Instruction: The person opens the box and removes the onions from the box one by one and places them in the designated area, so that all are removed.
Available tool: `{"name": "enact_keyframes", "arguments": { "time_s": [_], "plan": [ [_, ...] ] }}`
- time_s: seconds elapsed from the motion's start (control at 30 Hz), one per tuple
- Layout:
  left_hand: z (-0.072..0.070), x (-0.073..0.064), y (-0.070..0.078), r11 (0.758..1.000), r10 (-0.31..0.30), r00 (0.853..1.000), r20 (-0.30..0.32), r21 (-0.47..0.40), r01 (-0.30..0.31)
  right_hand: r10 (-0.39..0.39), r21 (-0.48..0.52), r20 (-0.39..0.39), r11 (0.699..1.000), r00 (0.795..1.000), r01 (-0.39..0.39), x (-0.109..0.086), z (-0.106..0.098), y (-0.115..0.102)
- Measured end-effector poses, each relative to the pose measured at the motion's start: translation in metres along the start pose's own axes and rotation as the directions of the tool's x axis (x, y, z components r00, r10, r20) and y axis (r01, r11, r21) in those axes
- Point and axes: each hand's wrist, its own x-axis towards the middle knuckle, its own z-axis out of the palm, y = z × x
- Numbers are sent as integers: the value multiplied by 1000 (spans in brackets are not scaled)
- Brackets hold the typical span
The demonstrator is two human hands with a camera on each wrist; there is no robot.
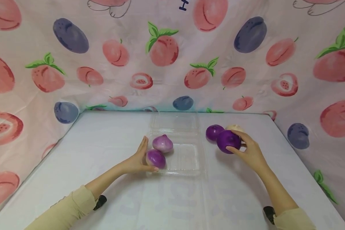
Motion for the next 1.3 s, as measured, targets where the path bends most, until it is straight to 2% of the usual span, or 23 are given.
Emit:
{"name": "enact_keyframes", "arguments": {
  "time_s": [0.3,0.43,0.67,0.9,1.2,1.3],
  "plan": [
    [-1,0,0,1000,5,1000,-2,2,-5,120,-79,30,990,992,-118,-6,-18,14],
    [-2,-1,0,1000,0,1000,-5,7,0,178,-67,14,982,984,-177,-5,-25,23],
    [-1,1,-2,1000,4,1000,-6,13,-4,222,-41,-19,974,975,-222,-2,-32,44],
    [-1,-1,1,1000,-1,1000,5,-6,1,298,-47,-88,952,951,-303,6,-38,58],
    [-1,-3,1,1000,-2,1000,-8,-22,2,384,-75,-65,919,921,-388,23,-42,71],
    [-1,-2,2,1000,0,1000,-10,-16,0,396,-97,-84,910,915,-403,27,-42,76]
  ]
}}
